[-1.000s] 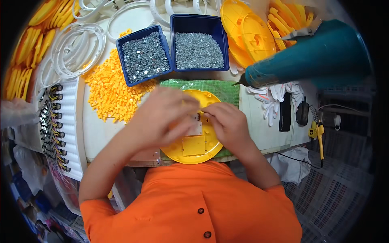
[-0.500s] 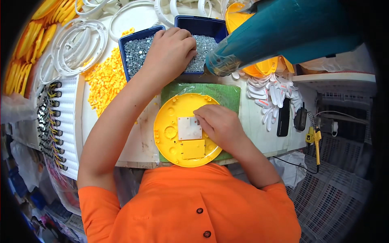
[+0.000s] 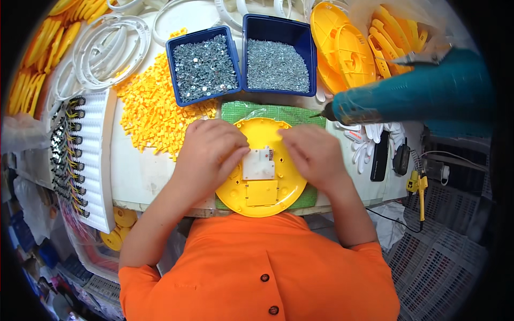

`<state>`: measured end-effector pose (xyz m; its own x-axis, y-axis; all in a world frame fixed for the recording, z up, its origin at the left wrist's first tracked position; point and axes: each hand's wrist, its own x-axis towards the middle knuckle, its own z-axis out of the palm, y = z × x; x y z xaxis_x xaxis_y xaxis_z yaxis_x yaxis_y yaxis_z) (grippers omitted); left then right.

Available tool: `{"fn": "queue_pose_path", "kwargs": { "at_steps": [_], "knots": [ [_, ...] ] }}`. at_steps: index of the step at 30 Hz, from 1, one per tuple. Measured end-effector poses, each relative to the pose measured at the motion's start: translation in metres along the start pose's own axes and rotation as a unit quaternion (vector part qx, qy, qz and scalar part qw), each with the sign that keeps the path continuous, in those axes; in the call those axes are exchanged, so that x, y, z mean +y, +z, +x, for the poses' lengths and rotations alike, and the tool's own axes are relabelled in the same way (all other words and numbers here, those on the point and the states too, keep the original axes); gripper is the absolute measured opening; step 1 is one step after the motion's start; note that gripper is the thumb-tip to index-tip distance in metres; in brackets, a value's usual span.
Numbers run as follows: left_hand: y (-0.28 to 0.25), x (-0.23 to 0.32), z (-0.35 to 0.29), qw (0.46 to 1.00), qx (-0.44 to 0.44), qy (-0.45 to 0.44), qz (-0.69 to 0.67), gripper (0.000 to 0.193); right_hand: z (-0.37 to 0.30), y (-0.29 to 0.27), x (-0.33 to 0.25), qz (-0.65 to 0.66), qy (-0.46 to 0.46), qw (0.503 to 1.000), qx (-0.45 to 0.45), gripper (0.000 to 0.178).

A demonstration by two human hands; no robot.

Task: Assemble yellow plastic toy parts by placing components together and securing them with screws using an electric screwdriver.

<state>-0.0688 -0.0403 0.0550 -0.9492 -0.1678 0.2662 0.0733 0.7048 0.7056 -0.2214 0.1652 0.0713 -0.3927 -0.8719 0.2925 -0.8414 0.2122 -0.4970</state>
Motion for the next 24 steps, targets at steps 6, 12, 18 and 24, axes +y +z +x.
{"fn": "queue_pose_path", "kwargs": {
  "at_steps": [6,12,18,24],
  "knots": [
    [0.001,0.007,-0.004,0.992,0.005,0.067,0.107,0.013,0.025,-0.011,0.052,-0.196,-0.031,0.969,0.147,0.019],
    [-0.018,-0.003,0.026,0.987,0.003,0.121,0.103,0.01,0.082,-0.009,0.072,-0.245,-0.051,0.967,0.046,0.017],
    [0.001,-0.036,0.12,0.943,0.092,0.177,0.265,0.015,0.087,-0.009,0.068,-0.172,-0.016,0.983,0.067,0.017],
    [0.016,-0.056,0.134,0.96,0.067,0.145,0.23,0.014,0.068,0.014,0.096,0.092,0.034,0.987,0.127,0.021]
  ]
}}
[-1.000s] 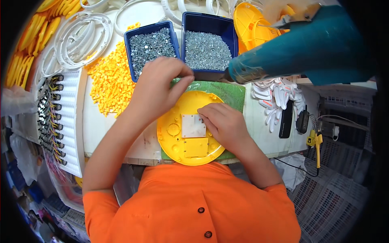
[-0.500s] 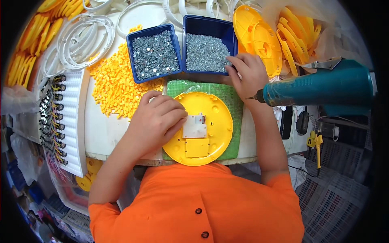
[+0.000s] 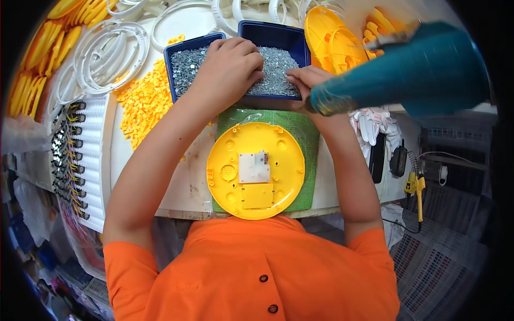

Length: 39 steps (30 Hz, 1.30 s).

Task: Assemble yellow plastic toy parts by placing components together and securing them with screws using an electric screwdriver.

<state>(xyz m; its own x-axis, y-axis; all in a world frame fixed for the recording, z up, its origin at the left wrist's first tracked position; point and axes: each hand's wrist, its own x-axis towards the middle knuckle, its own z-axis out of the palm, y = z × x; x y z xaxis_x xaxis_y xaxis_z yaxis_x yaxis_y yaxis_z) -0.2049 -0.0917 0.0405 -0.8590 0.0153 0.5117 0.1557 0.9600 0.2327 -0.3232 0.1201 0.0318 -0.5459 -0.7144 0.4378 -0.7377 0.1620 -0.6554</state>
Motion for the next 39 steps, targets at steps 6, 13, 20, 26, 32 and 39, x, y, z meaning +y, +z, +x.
{"fn": "queue_pose_path", "kwargs": {
  "at_steps": [6,13,20,26,32,39],
  "knots": [
    [0.0,0.002,-0.003,1.0,0.027,-0.008,-0.004,0.015,0.003,-0.003,-0.007,-0.282,-0.013,0.957,-0.063,0.045],
    [-0.007,0.009,-0.013,0.998,0.045,-0.005,-0.036,0.01,-0.007,-0.016,-0.058,-0.195,-0.047,0.978,0.049,0.008],
    [-0.054,0.048,-0.078,0.955,0.02,-0.176,-0.238,0.01,-0.115,-0.015,-0.12,0.045,0.108,0.99,-0.075,0.011],
    [-0.072,0.085,-0.123,0.929,-0.022,-0.225,-0.292,0.012,-0.135,0.001,-0.125,-0.022,0.045,0.995,-0.088,0.02],
    [-0.075,0.099,-0.133,0.968,-0.065,-0.073,-0.23,0.018,-0.135,0.001,-0.125,-0.029,0.032,0.996,-0.08,0.02],
    [-0.076,0.1,-0.13,0.975,-0.1,-0.036,-0.193,0.023,-0.128,-0.033,-0.104,0.058,0.113,0.986,0.112,0.017]
  ]
}}
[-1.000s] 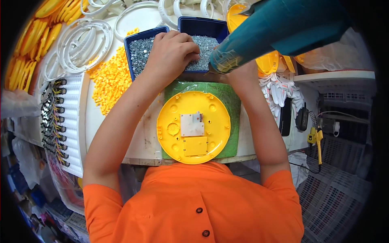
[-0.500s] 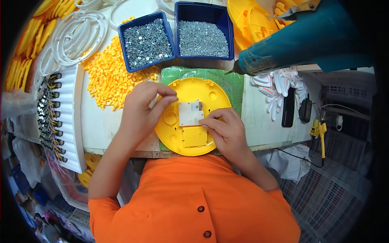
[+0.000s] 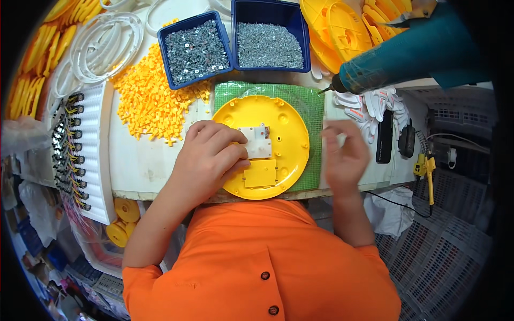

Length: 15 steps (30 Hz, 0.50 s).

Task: Assemble yellow plastic toy parts by placing components together and securing them with screws using an electric screwdriver.

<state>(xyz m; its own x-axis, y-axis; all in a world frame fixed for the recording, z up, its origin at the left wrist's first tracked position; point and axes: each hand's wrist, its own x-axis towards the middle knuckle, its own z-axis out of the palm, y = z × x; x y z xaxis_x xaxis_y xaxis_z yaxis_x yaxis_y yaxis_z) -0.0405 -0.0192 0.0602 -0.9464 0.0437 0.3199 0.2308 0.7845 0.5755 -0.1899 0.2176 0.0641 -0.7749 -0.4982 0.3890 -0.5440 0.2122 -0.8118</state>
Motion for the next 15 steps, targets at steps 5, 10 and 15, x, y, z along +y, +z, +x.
{"fn": "queue_pose_path", "kwargs": {
  "at_steps": [5,10,15],
  "knots": [
    [-0.005,0.0,0.015,1.0,0.012,0.01,0.026,0.049,0.083,-0.016,-0.019,0.117,-0.084,0.988,0.063,0.045],
    [0.003,-0.004,0.024,0.997,-0.042,0.023,0.058,0.058,0.121,0.011,-0.048,0.297,-0.088,0.946,-0.093,0.065],
    [0.017,0.014,0.025,0.997,-0.034,0.004,0.066,0.057,0.134,0.023,-0.074,0.297,-0.071,0.934,-0.186,0.082]
  ]
}}
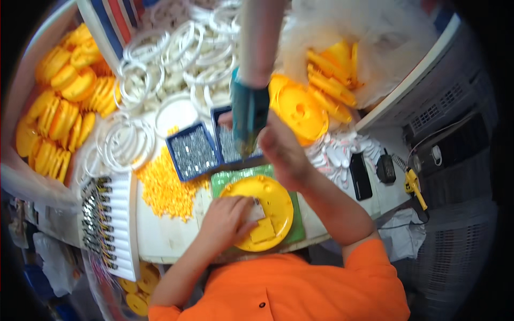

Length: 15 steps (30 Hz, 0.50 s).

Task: Assemble yellow plastic toy parts by placing components together and securing them with screws using an electric screwdriver.

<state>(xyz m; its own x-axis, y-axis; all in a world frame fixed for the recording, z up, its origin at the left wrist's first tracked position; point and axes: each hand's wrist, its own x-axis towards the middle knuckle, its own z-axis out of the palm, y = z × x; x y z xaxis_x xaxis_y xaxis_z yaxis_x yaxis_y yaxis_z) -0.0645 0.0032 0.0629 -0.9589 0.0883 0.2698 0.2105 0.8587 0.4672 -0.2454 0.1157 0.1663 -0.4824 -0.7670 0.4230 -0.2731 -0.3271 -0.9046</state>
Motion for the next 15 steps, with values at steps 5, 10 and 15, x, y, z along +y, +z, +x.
{"fn": "queue_pose_path", "kwargs": {
  "at_steps": [5,10,15],
  "knots": [
    [0.008,0.003,-0.005,1.0,0.008,-0.004,0.007,0.062,0.003,0.006,-0.006,0.052,0.041,0.997,-0.043,0.083],
    [0.004,0.003,0.001,0.999,-0.017,-0.039,-0.006,0.061,-0.016,-0.004,0.01,0.145,0.073,0.986,-0.035,0.09],
    [-0.001,-0.001,0.012,1.0,-0.006,-0.021,-0.013,0.06,-0.057,-0.008,0.018,0.214,0.072,0.974,0.021,0.085]
  ]
}}
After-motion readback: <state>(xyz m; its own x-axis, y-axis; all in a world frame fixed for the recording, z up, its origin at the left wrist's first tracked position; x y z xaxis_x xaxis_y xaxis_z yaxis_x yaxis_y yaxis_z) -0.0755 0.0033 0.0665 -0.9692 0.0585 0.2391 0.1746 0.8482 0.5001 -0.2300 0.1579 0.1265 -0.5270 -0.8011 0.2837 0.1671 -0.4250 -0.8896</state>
